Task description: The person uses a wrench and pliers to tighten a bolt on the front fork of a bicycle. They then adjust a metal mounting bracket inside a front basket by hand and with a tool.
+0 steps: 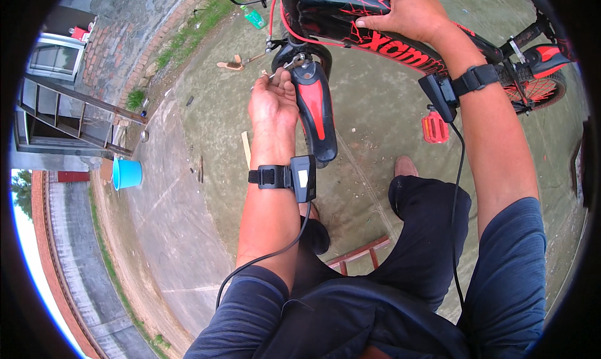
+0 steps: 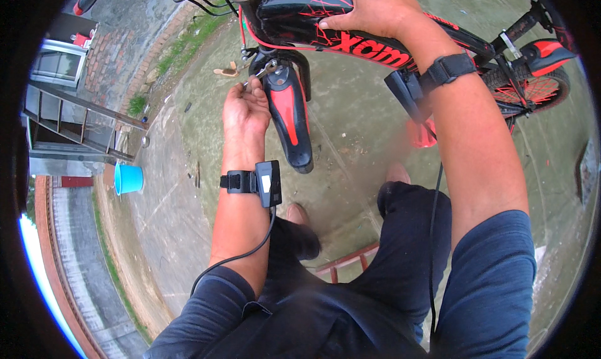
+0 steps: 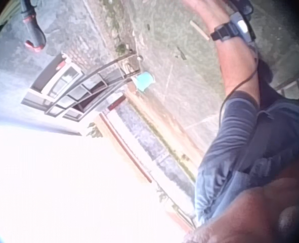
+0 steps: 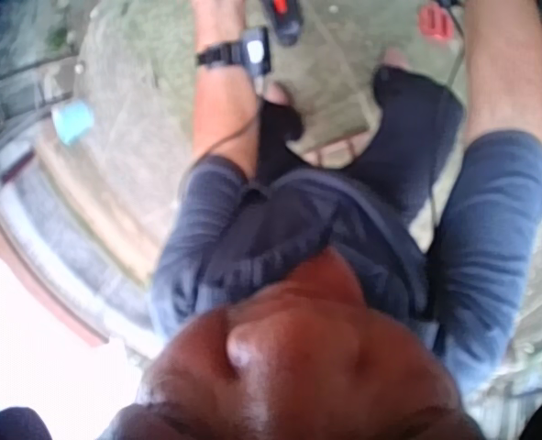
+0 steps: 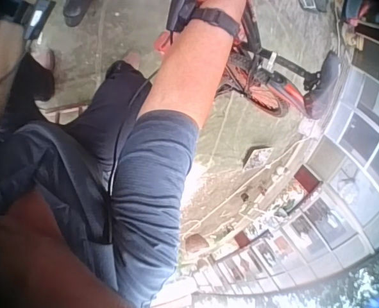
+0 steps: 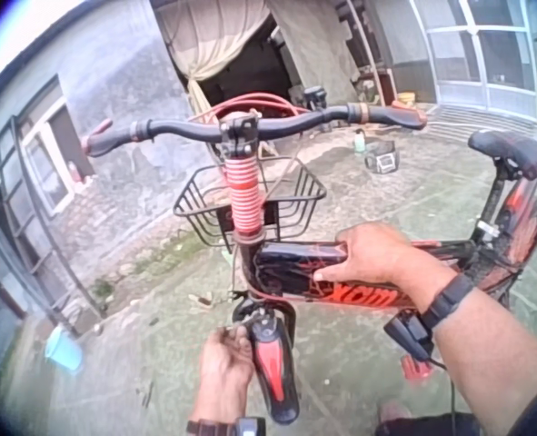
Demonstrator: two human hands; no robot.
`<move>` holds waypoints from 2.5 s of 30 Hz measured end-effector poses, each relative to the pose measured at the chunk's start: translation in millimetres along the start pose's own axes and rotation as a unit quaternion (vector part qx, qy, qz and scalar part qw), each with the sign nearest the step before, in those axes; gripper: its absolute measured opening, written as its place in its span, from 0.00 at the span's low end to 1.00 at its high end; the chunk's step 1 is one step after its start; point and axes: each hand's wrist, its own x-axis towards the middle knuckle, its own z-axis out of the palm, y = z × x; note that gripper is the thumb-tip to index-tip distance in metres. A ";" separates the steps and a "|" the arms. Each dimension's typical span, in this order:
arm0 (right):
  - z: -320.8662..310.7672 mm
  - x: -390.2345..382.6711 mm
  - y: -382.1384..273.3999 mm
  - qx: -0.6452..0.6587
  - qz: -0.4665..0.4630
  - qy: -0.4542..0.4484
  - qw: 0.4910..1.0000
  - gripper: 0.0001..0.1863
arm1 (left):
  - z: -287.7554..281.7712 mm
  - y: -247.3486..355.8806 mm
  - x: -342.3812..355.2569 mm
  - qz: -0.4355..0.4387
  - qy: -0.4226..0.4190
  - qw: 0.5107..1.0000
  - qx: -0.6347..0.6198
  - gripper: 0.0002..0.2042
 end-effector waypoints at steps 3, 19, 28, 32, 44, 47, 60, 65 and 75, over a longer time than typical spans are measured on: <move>3.5 3.5 2.5 -0.008 0.006 -0.001 1.000 0.34 | 2.9 -0.2 -2.6 0.024 -0.009 0.999 0.027 0.08; 7.6 7.3 5.0 -0.042 0.004 0.007 0.999 0.35 | 66.2 -5.9 -51.0 0.500 -0.146 0.501 0.691 0.12; 4.6 2.9 2.3 -0.029 0.024 0.008 0.999 0.35 | 23.9 16.5 -33.5 0.118 -0.005 0.971 0.208 0.14; -3.7 -2.8 -7.5 -0.025 0.026 -0.006 0.999 0.35 | 12.0 11.9 -20.0 0.071 0.019 0.988 0.136 0.14; -0.4 -0.4 -0.5 -0.027 0.001 0.007 1.000 0.35 | 12.5 6.7 -5.1 0.051 -0.033 0.992 0.111 0.10; 5.9 3.7 4.5 -0.025 0.002 0.010 1.000 0.35 | 42.5 9.2 -29.2 0.202 -0.073 0.903 0.371 0.11; 8.5 5.2 6.7 -0.023 -0.002 0.022 0.999 0.34 | 30.6 20.1 -35.7 0.223 -0.082 0.913 0.331 0.09; 5.4 2.4 2.3 -0.022 -0.011 0.016 1.000 0.35 | 20.9 19.7 -29.2 0.109 -0.016 0.969 0.222 0.10; 4.2 2.2 2.4 -0.023 0.003 0.008 1.000 0.35 | 23.0 12.4 -21.2 0.092 -0.029 0.979 0.179 0.11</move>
